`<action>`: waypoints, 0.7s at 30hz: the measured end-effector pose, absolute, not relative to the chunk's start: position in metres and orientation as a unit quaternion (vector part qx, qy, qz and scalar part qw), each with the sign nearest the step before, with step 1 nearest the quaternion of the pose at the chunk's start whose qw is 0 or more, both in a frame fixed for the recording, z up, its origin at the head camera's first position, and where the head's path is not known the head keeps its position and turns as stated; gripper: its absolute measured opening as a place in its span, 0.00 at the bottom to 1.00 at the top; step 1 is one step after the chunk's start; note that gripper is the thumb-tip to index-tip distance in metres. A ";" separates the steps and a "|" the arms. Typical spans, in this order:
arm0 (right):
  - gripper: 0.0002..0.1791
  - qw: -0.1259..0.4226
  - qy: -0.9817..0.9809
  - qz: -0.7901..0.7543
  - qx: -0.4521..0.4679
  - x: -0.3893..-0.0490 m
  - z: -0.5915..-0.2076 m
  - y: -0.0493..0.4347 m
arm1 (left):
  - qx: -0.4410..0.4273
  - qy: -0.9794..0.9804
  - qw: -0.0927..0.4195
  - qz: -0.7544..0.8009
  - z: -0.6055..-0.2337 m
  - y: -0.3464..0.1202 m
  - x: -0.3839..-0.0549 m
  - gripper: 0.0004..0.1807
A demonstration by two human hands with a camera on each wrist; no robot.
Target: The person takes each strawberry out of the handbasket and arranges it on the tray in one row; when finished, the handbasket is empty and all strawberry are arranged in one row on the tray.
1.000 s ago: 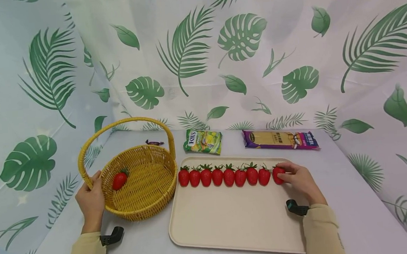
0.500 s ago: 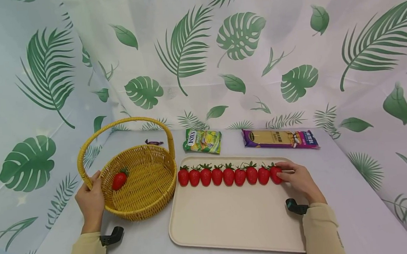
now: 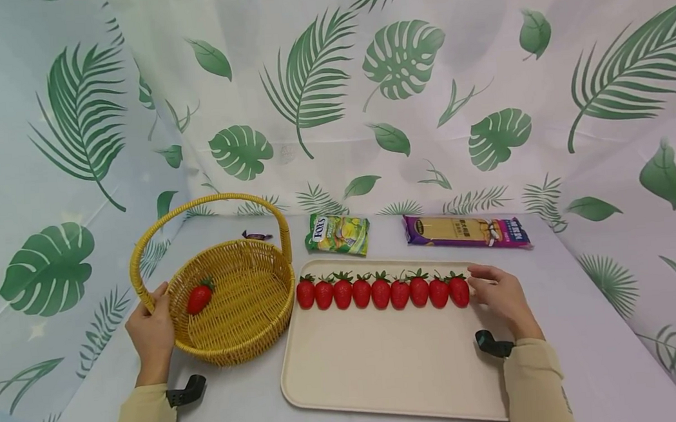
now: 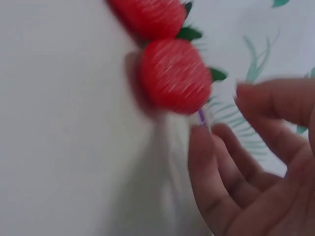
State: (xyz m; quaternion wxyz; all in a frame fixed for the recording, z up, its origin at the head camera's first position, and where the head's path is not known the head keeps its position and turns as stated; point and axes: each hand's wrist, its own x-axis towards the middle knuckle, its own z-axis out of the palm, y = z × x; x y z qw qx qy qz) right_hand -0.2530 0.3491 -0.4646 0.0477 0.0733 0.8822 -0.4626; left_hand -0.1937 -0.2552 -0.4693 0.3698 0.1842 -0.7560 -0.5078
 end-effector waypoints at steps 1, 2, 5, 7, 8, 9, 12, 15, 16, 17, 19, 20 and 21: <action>0.32 0.033 0.875 -0.476 0.077 -0.253 -0.462 0.348 | 0.185 -0.756 0.369 -0.508 -0.469 -0.255 -0.194 0.17; 0.31 0.018 0.867 -0.492 0.080 -0.253 -0.459 0.347 | 0.185 -0.756 0.369 -0.508 -0.469 -0.256 -0.194 0.17; 0.26 -0.023 0.837 -0.543 0.068 -0.251 -0.446 0.340 | 0.185 -0.756 0.371 -0.507 -0.469 -0.256 -0.194 0.17; 0.22 -0.027 0.811 -0.583 0.051 -0.250 -0.436 0.331 | 0.183 -0.754 0.372 -0.509 -0.469 -0.256 -0.194 0.17; 0.20 -0.024 0.802 -0.595 0.042 -0.251 -0.432 0.327 | 0.182 -0.754 0.374 -0.508 -0.469 -0.256 -0.195 0.17; 0.19 -0.020 0.798 -0.602 0.030 -0.252 -0.429 0.321 | 0.181 -0.754 0.375 -0.508 -0.470 -0.256 -0.195 0.17; 0.19 0.004 0.798 -0.603 -0.005 -0.256 -0.419 0.299 | 0.181 -0.753 0.377 -0.508 -0.470 -0.256 -0.195 0.17; 0.23 0.027 0.814 -0.578 -0.041 -0.264 -0.412 0.270 | 0.182 -0.755 0.378 -0.504 -0.471 -0.256 -0.195 0.16; 0.24 0.036 0.818 -0.572 -0.051 -0.266 -0.410 0.260 | 0.181 -0.755 0.379 -0.503 -0.471 -0.257 -0.196 0.16; 0.24 0.044 0.822 -0.565 -0.061 -0.269 -0.409 0.249 | 0.180 -0.756 0.379 -0.502 -0.471 -0.257 -0.196 0.16; 0.23 0.059 0.823 -0.559 -0.083 -0.275 -0.407 0.226 | 0.179 -0.757 0.379 -0.501 -0.470 -0.257 -0.195 0.16; 0.23 0.066 0.821 -0.559 -0.095 -0.278 -0.405 0.214 | 0.177 -0.757 0.379 -0.501 -0.470 -0.257 -0.195 0.16; 0.22 0.076 0.818 -0.560 -0.105 -0.280 -0.404 0.202 | 0.177 -0.758 0.379 -0.500 -0.470 -0.257 -0.195 0.16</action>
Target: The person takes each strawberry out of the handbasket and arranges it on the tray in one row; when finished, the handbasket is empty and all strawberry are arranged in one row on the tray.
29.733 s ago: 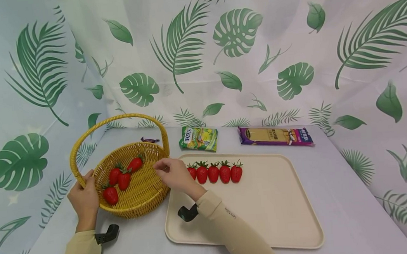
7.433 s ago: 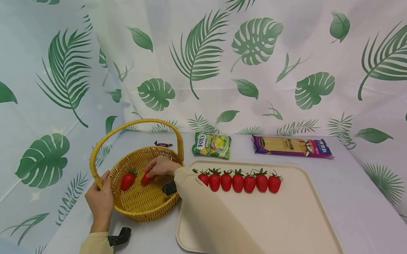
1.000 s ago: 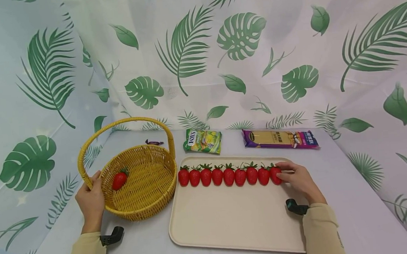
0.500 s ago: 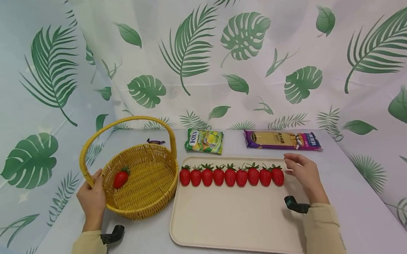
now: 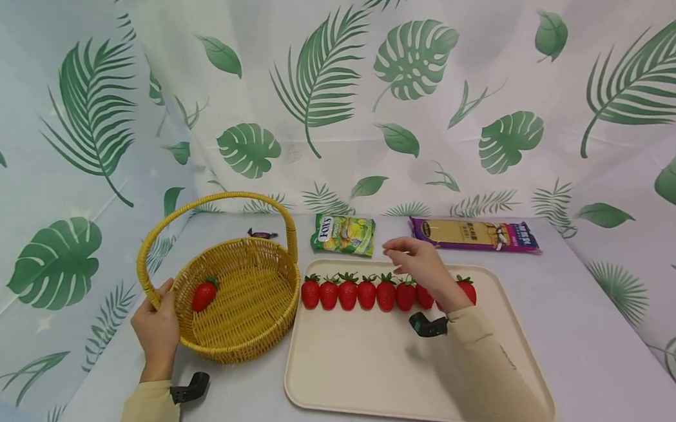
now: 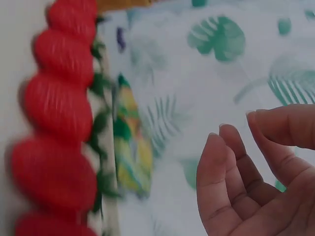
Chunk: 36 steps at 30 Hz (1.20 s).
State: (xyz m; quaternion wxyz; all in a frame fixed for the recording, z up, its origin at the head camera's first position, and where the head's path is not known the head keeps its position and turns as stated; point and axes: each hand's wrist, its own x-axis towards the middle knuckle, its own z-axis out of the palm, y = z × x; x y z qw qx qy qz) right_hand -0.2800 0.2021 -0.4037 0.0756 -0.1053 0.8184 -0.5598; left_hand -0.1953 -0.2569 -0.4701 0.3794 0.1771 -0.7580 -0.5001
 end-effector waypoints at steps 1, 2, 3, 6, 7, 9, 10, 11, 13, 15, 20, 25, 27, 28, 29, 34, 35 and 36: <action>0.21 0.083 0.815 -0.561 -0.119 -0.282 -0.402 0.190 | 0.177 -0.758 0.381 -0.499 -0.470 -0.257 -0.195 0.16; 0.20 0.089 0.811 -0.563 -0.133 -0.283 -0.400 0.178 | 0.177 -0.758 0.381 -0.498 -0.470 -0.257 -0.196 0.16; 0.20 0.097 0.805 -0.568 -0.145 -0.284 -0.398 0.166 | 0.178 -0.758 0.381 -0.498 -0.470 -0.257 -0.196 0.16; 0.18 0.114 0.793 -0.572 -0.177 -0.287 -0.392 0.129 | 0.179 -0.760 0.379 -0.497 -0.470 -0.257 -0.197 0.16; 0.18 0.119 0.790 -0.571 -0.188 -0.287 -0.389 0.117 | 0.180 -0.760 0.378 -0.498 -0.470 -0.257 -0.197 0.16; 0.18 0.130 0.786 -0.567 -0.208 -0.285 -0.385 0.094 | 0.181 -0.760 0.375 -0.499 -0.471 -0.257 -0.197 0.16; 0.17 0.136 0.784 -0.565 -0.218 -0.284 -0.383 0.083 | 0.181 -0.759 0.375 -0.500 -0.471 -0.258 -0.198 0.16; 0.16 0.139 0.786 -0.556 -0.231 -0.282 -0.381 0.072 | 0.181 -0.759 0.377 -0.499 -0.471 -0.258 -0.198 0.15; 0.16 0.144 0.790 -0.539 -0.253 -0.277 -0.379 0.051 | 0.180 -0.756 0.378 -0.503 -0.471 -0.258 -0.198 0.15; 0.15 0.143 0.798 -0.516 -0.275 -0.273 -0.379 0.032 | 0.177 -0.755 0.380 -0.505 -0.470 -0.258 -0.199 0.14; 0.14 0.149 0.817 -0.461 -0.313 -0.267 -0.382 -0.011 | 0.180 -0.755 0.381 -0.503 -0.471 -0.258 -0.199 0.15; 0.14 0.197 0.798 -0.487 -0.297 -0.273 -0.386 -0.039 | 0.189 -0.757 0.374 -0.501 -0.472 -0.256 -0.197 0.16; 0.15 0.218 0.789 -0.498 -0.286 -0.277 -0.388 -0.049 | 0.187 -0.758 0.375 -0.500 -0.472 -0.256 -0.196 0.16; 0.15 0.228 0.786 -0.503 -0.279 -0.279 -0.388 -0.053 | 0.187 -0.758 0.376 -0.500 -0.472 -0.256 -0.195 0.16; 0.16 0.235 0.784 -0.505 -0.274 -0.281 -0.388 -0.057 | 0.186 -0.758 0.378 -0.499 -0.472 -0.256 -0.195 0.16; 0.20 0.264 0.773 -0.518 -0.252 -0.287 -0.393 -0.074 | 0.181 -0.760 0.380 -0.496 -0.470 -0.256 -0.195 0.16; 0.20 0.267 0.772 -0.521 -0.249 -0.288 -0.394 -0.077 | 0.180 -0.760 0.380 -0.495 -0.470 -0.256 -0.195 0.16; 0.19 0.269 0.770 -0.524 -0.246 -0.290 -0.397 -0.080 | 0.181 -0.761 0.380 -0.494 -0.470 -0.256 -0.196 0.16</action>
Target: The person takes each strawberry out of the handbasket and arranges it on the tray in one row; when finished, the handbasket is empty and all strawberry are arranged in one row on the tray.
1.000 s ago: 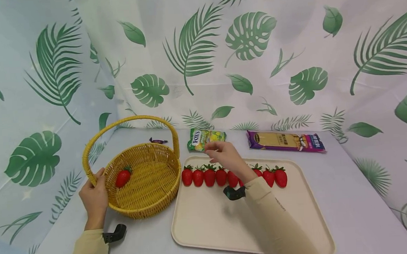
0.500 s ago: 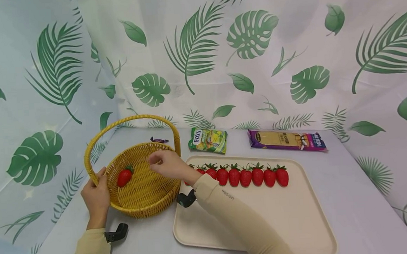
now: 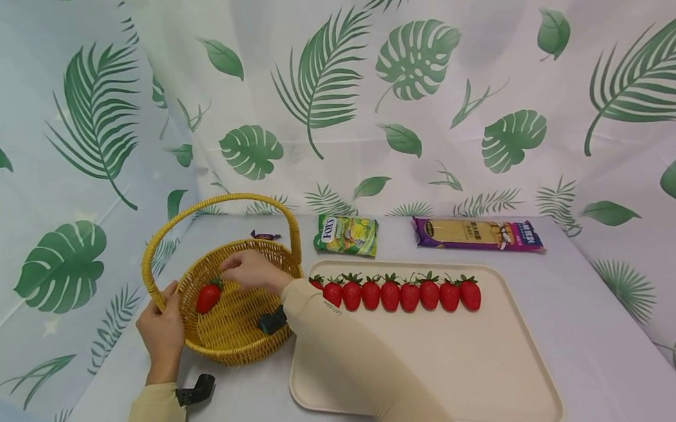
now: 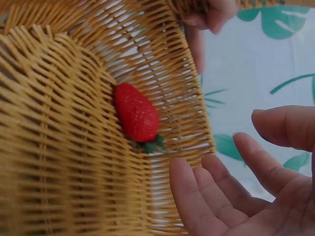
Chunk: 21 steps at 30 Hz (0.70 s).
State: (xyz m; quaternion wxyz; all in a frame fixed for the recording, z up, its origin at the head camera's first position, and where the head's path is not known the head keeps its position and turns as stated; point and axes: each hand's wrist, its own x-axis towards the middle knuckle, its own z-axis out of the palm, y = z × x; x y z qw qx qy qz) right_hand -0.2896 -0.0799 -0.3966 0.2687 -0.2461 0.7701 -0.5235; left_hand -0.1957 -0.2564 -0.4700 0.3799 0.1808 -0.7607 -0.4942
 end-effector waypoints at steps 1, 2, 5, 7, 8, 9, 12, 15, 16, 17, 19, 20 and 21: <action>0.19 0.270 0.770 -0.525 -0.243 -0.290 -0.399 -0.083 | 0.181 -0.761 0.380 -0.494 -0.470 -0.256 -0.196 0.16; 0.19 0.271 0.770 -0.525 -0.241 -0.291 -0.401 -0.085 | 0.182 -0.762 0.379 -0.492 -0.470 -0.256 -0.196 0.16; 0.18 0.270 0.773 -0.526 -0.230 -0.292 -0.409 -0.093 | 0.184 -0.765 0.377 -0.489 -0.470 -0.256 -0.196 0.16; 0.17 0.269 0.774 -0.529 -0.221 -0.292 -0.414 -0.097 | 0.184 -0.764 0.376 -0.490 -0.470 -0.255 -0.196 0.17; 0.16 0.270 0.772 -0.533 -0.217 -0.292 -0.418 -0.099 | 0.184 -0.765 0.375 -0.491 -0.470 -0.255 -0.196 0.16; 0.16 0.270 0.770 -0.538 -0.211 -0.292 -0.420 -0.101 | 0.184 -0.764 0.375 -0.492 -0.470 -0.255 -0.196 0.16; 0.17 0.272 0.769 -0.543 -0.198 -0.291 -0.423 -0.105 | 0.179 -0.763 0.374 -0.496 -0.468 -0.255 -0.197 0.15; 0.17 0.273 0.774 -0.538 -0.192 -0.292 -0.424 -0.110 | 0.176 -0.763 0.372 -0.499 -0.467 -0.255 -0.197 0.14; 0.17 0.273 0.778 -0.532 -0.191 -0.292 -0.424 -0.112 | 0.175 -0.762 0.372 -0.500 -0.466 -0.255 -0.197 0.14; 0.17 0.274 0.783 -0.524 -0.192 -0.292 -0.426 -0.113 | 0.174 -0.762 0.371 -0.501 -0.466 -0.256 -0.197 0.13; 0.18 0.279 0.794 -0.502 -0.201 -0.293 -0.429 -0.116 | 0.175 -0.761 0.370 -0.503 -0.466 -0.256 -0.197 0.14; 0.19 0.284 0.798 -0.486 -0.213 -0.293 -0.431 -0.118 | 0.175 -0.761 0.369 -0.504 -0.467 -0.256 -0.197 0.14; 0.20 0.294 0.801 -0.470 -0.228 -0.294 -0.433 -0.119 | 0.177 -0.761 0.369 -0.504 -0.467 -0.257 -0.197 0.14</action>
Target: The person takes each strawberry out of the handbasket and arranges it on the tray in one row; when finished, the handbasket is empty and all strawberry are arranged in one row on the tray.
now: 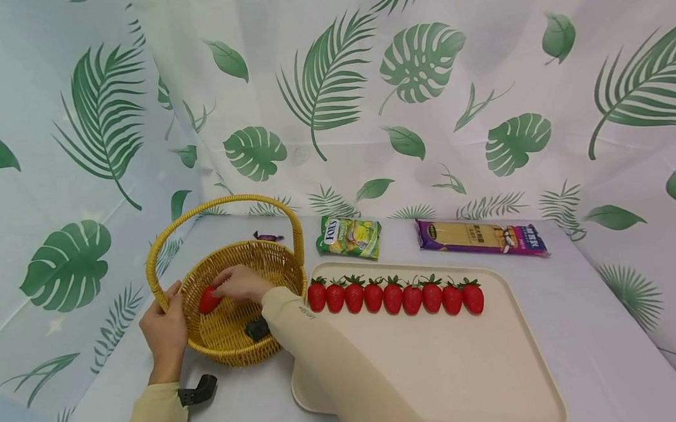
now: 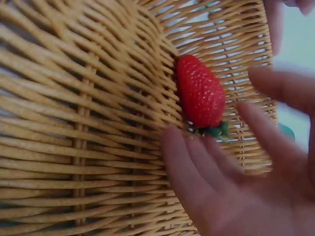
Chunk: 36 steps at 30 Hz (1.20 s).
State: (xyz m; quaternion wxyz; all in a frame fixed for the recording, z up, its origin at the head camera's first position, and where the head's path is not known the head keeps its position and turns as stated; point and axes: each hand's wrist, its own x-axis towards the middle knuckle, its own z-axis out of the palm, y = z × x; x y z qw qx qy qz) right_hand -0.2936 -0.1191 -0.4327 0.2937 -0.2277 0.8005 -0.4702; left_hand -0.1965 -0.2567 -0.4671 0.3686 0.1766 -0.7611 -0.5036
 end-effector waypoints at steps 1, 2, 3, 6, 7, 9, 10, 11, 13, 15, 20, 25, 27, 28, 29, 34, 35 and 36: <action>0.22 0.306 0.800 -0.455 -0.242 -0.294 -0.434 -0.120 | 0.177 -0.762 0.368 -0.503 -0.467 -0.257 -0.197 0.14; 0.24 0.318 0.797 -0.443 -0.259 -0.294 -0.436 -0.121 | 0.178 -0.763 0.368 -0.502 -0.468 -0.257 -0.197 0.14; 0.26 0.330 0.792 -0.433 -0.275 -0.295 -0.438 -0.122 | 0.179 -0.764 0.368 -0.499 -0.468 -0.257 -0.197 0.14; 0.31 0.354 0.777 -0.415 -0.315 -0.296 -0.441 -0.124 | 0.179 -0.766 0.372 -0.494 -0.470 -0.258 -0.197 0.14; 0.32 0.355 0.776 -0.412 -0.321 -0.296 -0.442 -0.124 | 0.180 -0.766 0.371 -0.493 -0.470 -0.258 -0.197 0.14; 0.33 0.348 0.777 -0.408 -0.329 -0.295 -0.443 -0.126 | 0.181 -0.765 0.372 -0.493 -0.472 -0.258 -0.197 0.15; 0.33 0.344 0.779 -0.406 -0.332 -0.295 -0.444 -0.127 | 0.181 -0.765 0.372 -0.494 -0.472 -0.258 -0.197 0.15; 0.34 0.342 0.779 -0.406 -0.333 -0.295 -0.445 -0.127 | 0.181 -0.764 0.371 -0.495 -0.472 -0.257 -0.197 0.15; 0.33 0.343 0.777 -0.411 -0.332 -0.294 -0.447 -0.129 | 0.183 -0.763 0.370 -0.497 -0.473 -0.257 -0.196 0.15; 0.32 0.347 0.772 -0.413 -0.335 -0.294 -0.448 -0.129 | 0.183 -0.763 0.371 -0.497 -0.473 -0.257 -0.196 0.15; 0.28 0.373 0.749 -0.390 -0.385 -0.295 -0.446 -0.128 | 0.182 -0.766 0.372 -0.492 -0.471 -0.257 -0.197 0.15; 0.23 0.397 0.725 -0.368 -0.426 -0.295 -0.444 -0.127 | 0.186 -0.763 0.371 -0.496 -0.470 -0.256 -0.198 0.17; 0.22 0.407 0.720 -0.369 -0.425 -0.294 -0.444 -0.127 | 0.187 -0.761 0.371 -0.499 -0.470 -0.256 -0.198 0.17; 0.21 0.411 0.719 -0.370 -0.422 -0.294 -0.444 -0.127 | 0.189 -0.760 0.371 -0.499 -0.470 -0.256 -0.198 0.17; 0.21 0.417 0.716 -0.374 -0.417 -0.293 -0.444 -0.127 | 0.189 -0.759 0.371 -0.500 -0.470 -0.256 -0.198 0.17; 0.20 0.448 0.700 -0.377 -0.409 -0.291 -0.444 -0.128 | 0.187 -0.758 0.370 -0.503 -0.470 -0.256 -0.198 0.16; 0.20 0.455 0.696 -0.376 -0.409 -0.290 -0.444 -0.128 | 0.186 -0.759 0.371 -0.502 -0.470 -0.256 -0.198 0.16; 0.20 0.461 0.692 -0.376 -0.410 -0.290 -0.444 -0.128 | 0.185 -0.759 0.373 -0.501 -0.470 -0.256 -0.198 0.16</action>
